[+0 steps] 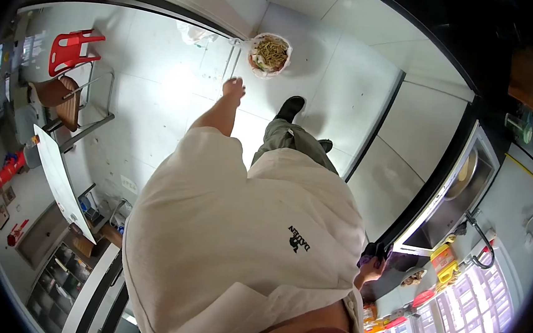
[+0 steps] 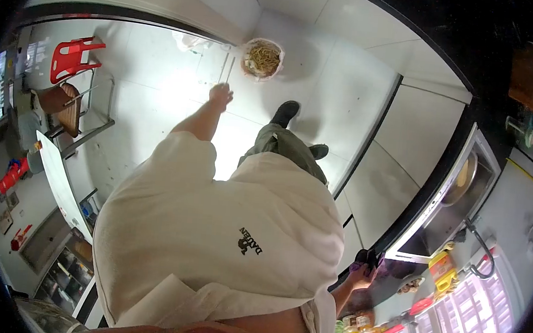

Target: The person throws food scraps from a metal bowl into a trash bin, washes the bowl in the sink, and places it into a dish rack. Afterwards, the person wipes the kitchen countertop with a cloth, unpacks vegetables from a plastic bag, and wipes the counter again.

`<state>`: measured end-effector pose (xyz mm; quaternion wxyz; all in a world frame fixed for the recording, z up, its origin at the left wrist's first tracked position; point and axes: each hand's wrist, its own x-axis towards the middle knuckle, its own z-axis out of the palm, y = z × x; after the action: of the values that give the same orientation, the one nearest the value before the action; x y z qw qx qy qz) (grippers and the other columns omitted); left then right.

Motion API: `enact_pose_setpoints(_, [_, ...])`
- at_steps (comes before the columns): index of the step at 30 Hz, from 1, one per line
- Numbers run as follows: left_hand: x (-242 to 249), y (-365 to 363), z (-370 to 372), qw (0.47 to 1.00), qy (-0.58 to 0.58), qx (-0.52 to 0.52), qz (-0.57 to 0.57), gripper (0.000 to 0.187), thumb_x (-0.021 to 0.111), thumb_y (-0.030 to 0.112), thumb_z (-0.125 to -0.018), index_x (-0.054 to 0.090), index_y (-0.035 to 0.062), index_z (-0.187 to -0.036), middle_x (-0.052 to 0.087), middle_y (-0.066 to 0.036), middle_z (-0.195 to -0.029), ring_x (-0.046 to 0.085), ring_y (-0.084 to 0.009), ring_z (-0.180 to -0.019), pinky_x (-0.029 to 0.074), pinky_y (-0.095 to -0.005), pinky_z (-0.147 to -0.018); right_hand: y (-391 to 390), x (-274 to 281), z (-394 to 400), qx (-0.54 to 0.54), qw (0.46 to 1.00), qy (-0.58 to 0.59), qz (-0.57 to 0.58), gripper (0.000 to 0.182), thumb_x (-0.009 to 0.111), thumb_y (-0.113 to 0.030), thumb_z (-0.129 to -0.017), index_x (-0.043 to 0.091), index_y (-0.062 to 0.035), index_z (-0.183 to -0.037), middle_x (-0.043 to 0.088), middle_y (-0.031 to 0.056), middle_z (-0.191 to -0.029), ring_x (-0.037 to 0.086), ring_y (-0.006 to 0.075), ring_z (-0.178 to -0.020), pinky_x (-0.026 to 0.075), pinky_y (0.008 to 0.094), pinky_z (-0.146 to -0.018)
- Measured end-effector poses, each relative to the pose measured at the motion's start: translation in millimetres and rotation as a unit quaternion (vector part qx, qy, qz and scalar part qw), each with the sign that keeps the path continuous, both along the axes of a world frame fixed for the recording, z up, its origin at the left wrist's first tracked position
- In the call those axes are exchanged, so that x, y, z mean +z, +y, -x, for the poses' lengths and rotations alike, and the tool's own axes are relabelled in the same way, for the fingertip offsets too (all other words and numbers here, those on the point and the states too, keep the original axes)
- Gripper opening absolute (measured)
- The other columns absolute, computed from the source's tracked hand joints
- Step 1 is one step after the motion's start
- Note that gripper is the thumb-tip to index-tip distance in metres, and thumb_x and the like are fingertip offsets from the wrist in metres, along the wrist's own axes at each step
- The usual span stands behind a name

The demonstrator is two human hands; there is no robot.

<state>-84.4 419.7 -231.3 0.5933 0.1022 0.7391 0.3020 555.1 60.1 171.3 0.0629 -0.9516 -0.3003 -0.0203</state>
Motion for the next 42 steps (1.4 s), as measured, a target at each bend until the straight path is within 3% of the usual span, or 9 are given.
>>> enact_pose_setpoints(5, [77.0, -55.2, -24.9, 0.984, -0.022, 0.071, 0.161, 0.014, 0.060, 0.021, -0.084, 0.054, 0.0084, -0.088, 0.058, -0.007, -0.078, 0.059, -0.0205, -0.076, 0.051, -0.0357, -0.067, -21.2, -33.5, -19.6, 0.046, 0.997, -0.046, -0.030, 0.032, 0.073, -0.016, -0.071, 0.068, 0.0002, -0.098, 0.069, 0.0133, -0.094, 0.065, 0.0234, -0.080, 0.053, 0.0345, -0.074])
enact_pose_setpoints(11, [60.6, -74.3, -22.9, 0.976, -0.160, -0.009, 0.146, 0.017, 0.043, 0.021, -0.093, 0.052, 0.0083, -0.086, 0.052, -0.008, -0.079, 0.054, -0.0212, -0.082, 0.050, -0.0411, -0.079, 11.7, -17.2, 8.5, -0.268, 0.897, 0.187, -0.298, 0.035, 0.068, -0.002, -0.074, 0.062, 0.0025, -0.108, 0.066, 0.0105, -0.099, 0.064, 0.0161, -0.081, 0.054, 0.0301, -0.068])
enact_pose_setpoints(14, [73.6, -18.8, -24.9, 0.958, -0.189, -0.188, 0.109, 0.005, 0.056, 0.011, -0.082, 0.051, 0.0103, -0.083, 0.053, -0.005, -0.075, 0.056, -0.0218, -0.067, 0.049, -0.0330, -0.058, 18.2, -19.5, -1.3, -0.265, 0.895, 0.070, -0.353, 0.030, 0.072, -0.005, -0.072, 0.067, 0.0014, -0.101, 0.066, 0.0055, -0.085, 0.061, 0.0132, -0.077, 0.050, 0.0266, -0.072])
enact_pose_setpoints(23, [102.5, 85.3, -159.1, 0.955, -0.083, -0.282, 0.033, 0.018, 0.053, 0.005, -0.078, 0.045, 0.0127, -0.063, 0.042, -0.001, -0.055, 0.045, -0.0165, -0.047, 0.034, -0.0294, -0.041, -18.2, -31.7, -48.0, -0.320, 0.640, 0.207, -0.668, 0.029, 0.068, 0.002, -0.075, 0.063, 0.0069, -0.104, 0.066, 0.0090, -0.091, 0.062, 0.0147, -0.078, 0.051, 0.0272, -0.074])
enact_pose_setpoints(25, [136.5, 87.5, -231.4, 0.812, 0.035, -0.571, -0.116, 0.012, 0.056, 0.006, -0.078, 0.050, 0.0103, -0.068, 0.048, -0.003, -0.059, 0.050, -0.0175, -0.052, 0.039, -0.0290, -0.046, -38.4, -38.2, -62.1, -0.313, 0.599, 0.206, -0.708, 0.030, 0.069, 0.001, -0.075, 0.063, 0.0073, -0.104, 0.065, 0.0090, -0.091, 0.062, 0.0141, -0.078, 0.051, 0.0271, -0.074])
enact_pose_setpoints(28, [211.3, 66.4, -314.0, 0.403, 0.219, -0.847, -0.269, 0.004, 0.060, 0.007, -0.078, 0.058, 0.0066, -0.075, 0.056, -0.006, -0.066, 0.059, -0.0192, -0.061, 0.045, -0.0285, -0.053, -59.5, -32.9, -85.0, -0.318, 0.588, 0.197, -0.718, 0.030, 0.069, 0.001, -0.076, 0.063, 0.0071, -0.105, 0.065, 0.0085, -0.091, 0.061, 0.0135, -0.077, 0.051, 0.0266, -0.073])
enact_pose_setpoints(32, [213.9, 29.8, -413.1, 0.840, -0.100, -0.533, 0.011, 0.012, 0.058, 0.007, -0.085, 0.056, 0.0026, -0.096, 0.060, -0.006, -0.079, 0.061, -0.0185, -0.066, 0.047, -0.0277, -0.056, -70.2, -27.5, -113.6, -0.295, 0.574, 0.200, -0.738, 0.031, 0.069, 0.001, -0.077, 0.062, 0.0071, -0.106, 0.065, 0.0077, -0.090, 0.061, 0.0129, -0.076, 0.050, 0.0246, -0.072])
enact_pose_setpoints(39, [288.2, 5.9, -517.5, 0.642, 0.047, -0.764, -0.051, 0.009, 0.055, 0.006, -0.086, 0.058, 0.0022, -0.093, 0.058, -0.006, -0.075, 0.062, -0.0169, -0.070, 0.050, -0.0265, -0.060, -62.6, -29.1, -120.7, -0.320, 0.560, 0.218, -0.732, 0.031, 0.069, 0.001, -0.078, 0.062, 0.0055, -0.108, 0.064, 0.0061, -0.089, 0.060, 0.0121, -0.076, 0.050, 0.0246, -0.071])
enact_pose_setpoints(42, [209.6, 55.1, -509.0, 0.533, 0.134, -0.834, -0.050, 0.012, 0.057, 0.012, -0.085, 0.062, 0.0013, -0.087, 0.063, -0.007, -0.079, 0.062, -0.0192, -0.072, 0.052, -0.0318, -0.068, -57.9, -19.3, -113.9, -0.342, 0.541, 0.207, -0.740, 0.032, 0.068, 0.001, -0.079, 0.060, 0.0057, -0.109, 0.064, 0.0065, -0.090, 0.060, 0.0122, -0.077, 0.050, 0.0246, -0.071])
